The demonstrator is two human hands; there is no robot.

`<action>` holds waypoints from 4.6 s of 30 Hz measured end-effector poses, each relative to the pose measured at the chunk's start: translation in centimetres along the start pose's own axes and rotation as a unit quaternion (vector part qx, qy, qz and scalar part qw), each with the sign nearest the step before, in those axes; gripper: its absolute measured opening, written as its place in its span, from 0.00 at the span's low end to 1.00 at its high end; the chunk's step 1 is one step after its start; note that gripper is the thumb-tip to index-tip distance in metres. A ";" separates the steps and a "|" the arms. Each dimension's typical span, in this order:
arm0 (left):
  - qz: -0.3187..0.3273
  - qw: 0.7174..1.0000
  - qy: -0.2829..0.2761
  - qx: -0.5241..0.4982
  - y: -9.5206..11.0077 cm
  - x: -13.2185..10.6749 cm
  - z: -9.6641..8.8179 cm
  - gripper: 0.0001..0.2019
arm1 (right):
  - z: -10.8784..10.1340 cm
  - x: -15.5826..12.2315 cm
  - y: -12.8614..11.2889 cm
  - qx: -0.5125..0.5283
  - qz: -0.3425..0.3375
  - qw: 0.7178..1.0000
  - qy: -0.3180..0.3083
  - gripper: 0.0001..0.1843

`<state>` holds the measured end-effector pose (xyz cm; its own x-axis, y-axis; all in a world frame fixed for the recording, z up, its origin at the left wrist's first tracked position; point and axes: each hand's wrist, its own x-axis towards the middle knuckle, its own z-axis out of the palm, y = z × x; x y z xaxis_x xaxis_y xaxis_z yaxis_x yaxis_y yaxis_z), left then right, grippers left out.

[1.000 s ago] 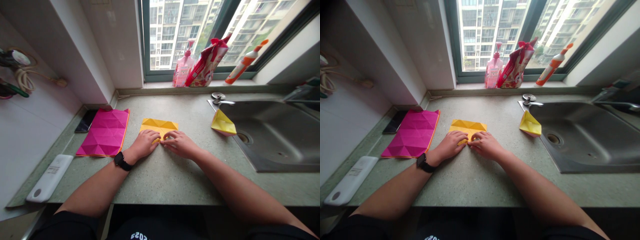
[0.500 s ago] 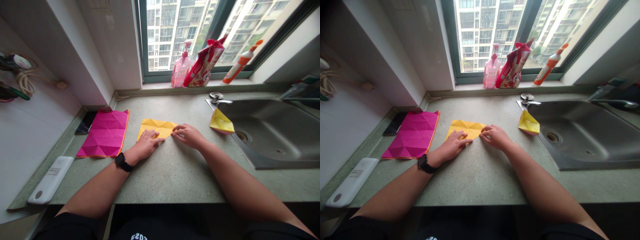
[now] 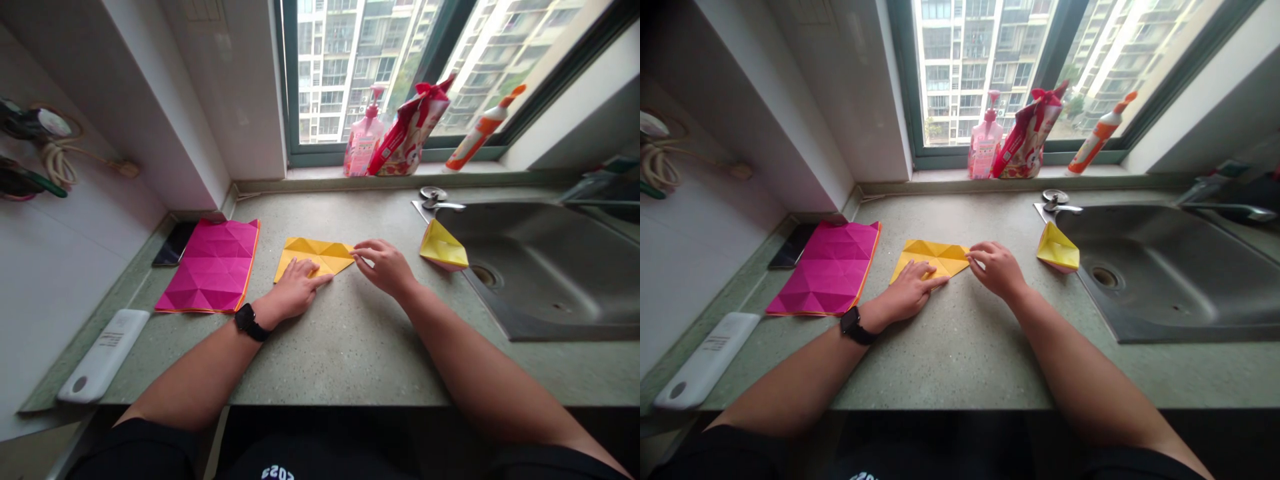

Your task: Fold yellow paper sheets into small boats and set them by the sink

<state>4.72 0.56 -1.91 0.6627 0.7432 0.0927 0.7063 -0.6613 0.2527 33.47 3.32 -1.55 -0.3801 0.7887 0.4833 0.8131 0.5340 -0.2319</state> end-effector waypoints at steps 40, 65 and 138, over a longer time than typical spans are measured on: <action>0.077 0.994 0.056 -0.044 -2.4 -0.9 -2.8 0.14 | 0.0 0.1 -0.2 0.036 -0.027 0.991 -0.125 0.13; -0.014 0.981 0.195 0.002 -2.1 -0.6 -3.0 0.12 | 1.6 -0.2 -1.3 0.055 -0.076 0.987 -0.132 0.12; 0.106 0.992 0.052 -0.034 -0.2 -0.6 -1.8 0.07 | 2.7 0.3 -3.7 0.075 -0.077 0.984 -0.139 0.05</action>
<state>3.71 0.41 -0.30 0.7630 0.5969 0.2478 0.5333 -0.7981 0.2804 29.13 2.37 -2.81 -0.6164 0.7369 0.2774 0.6702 0.6760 -0.3065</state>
